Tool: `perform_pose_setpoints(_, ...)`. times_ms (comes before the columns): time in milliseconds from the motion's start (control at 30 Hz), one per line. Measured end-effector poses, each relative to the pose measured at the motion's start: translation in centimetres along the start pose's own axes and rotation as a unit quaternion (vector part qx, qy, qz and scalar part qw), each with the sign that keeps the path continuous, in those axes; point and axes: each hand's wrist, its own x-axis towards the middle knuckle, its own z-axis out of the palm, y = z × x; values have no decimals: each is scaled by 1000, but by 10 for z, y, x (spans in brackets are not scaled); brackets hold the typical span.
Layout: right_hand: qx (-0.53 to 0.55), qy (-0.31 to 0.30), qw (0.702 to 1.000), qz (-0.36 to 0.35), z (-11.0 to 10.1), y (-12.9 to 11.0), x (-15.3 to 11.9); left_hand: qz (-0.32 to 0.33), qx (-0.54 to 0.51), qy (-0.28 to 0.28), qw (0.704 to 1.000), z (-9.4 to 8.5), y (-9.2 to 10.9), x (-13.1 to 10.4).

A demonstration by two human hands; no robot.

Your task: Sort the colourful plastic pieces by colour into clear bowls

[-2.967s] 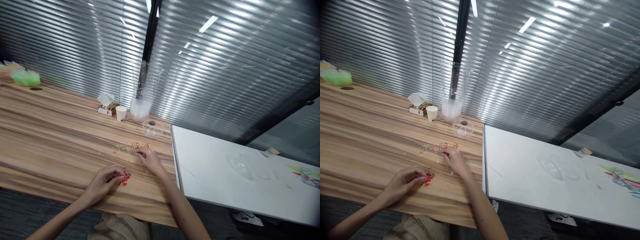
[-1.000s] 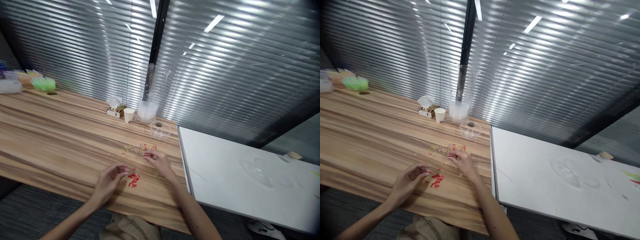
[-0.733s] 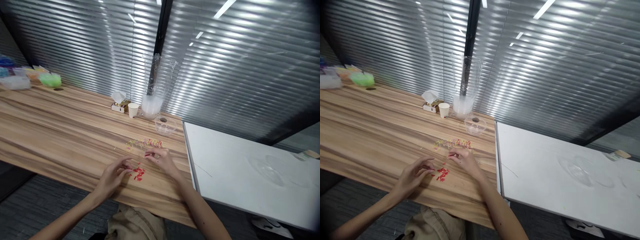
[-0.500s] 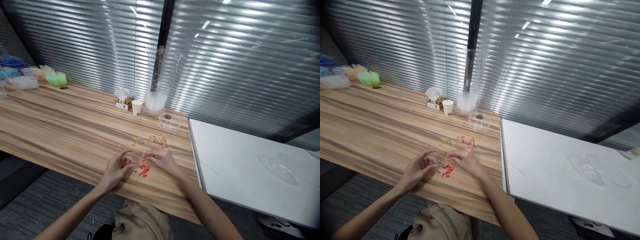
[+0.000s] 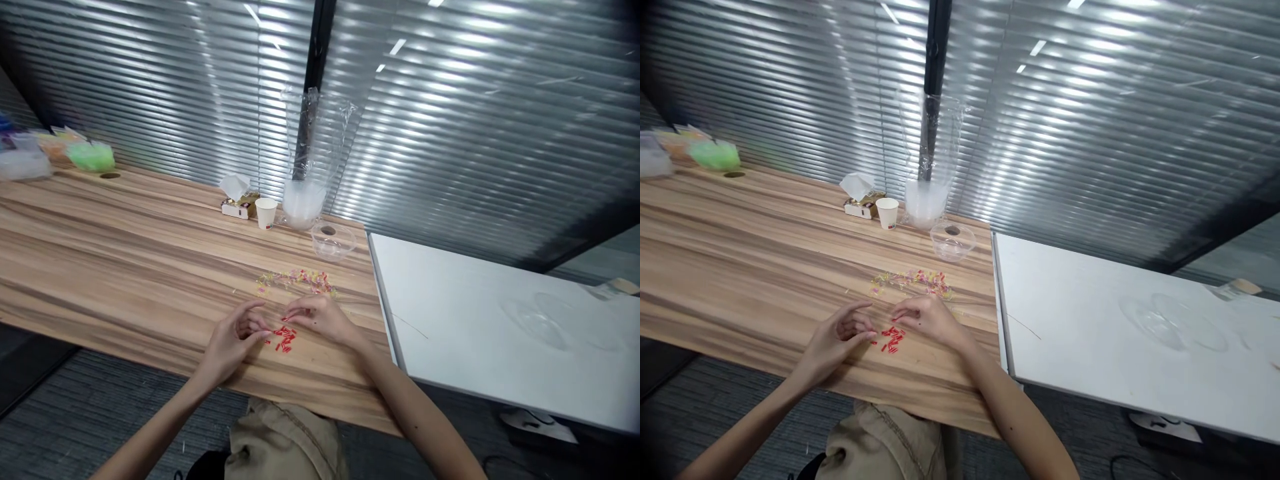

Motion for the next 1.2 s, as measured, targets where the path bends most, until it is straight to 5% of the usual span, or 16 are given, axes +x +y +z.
perform_pose_setpoints(233,-45,-29,998,-35,3,4,1,-1,57,-45,997,1,1,2)
perform_pose_setpoints(533,-52,15,999,-5,6,2,1,63,142,-9,988,-2,-7,-2)
perform_pose_setpoints(767,11,-80,995,-54,8,-7,2,99,168,-28,980,-7,-20,1)
perform_pose_setpoints(933,33,-132,983,-123,10,-7,3,84,209,20,974,-11,-11,4)
perform_pose_setpoints(1033,54,-151,979,-122,12,-8,3,63,229,1,971,-9,-3,6)
perform_pose_setpoints(1133,84,-97,988,-79,7,-9,3,86,253,-72,961,-2,1,6)
perform_pose_setpoints(1200,95,-7,995,-33,-1,-5,3,127,284,-133,941,3,0,6)
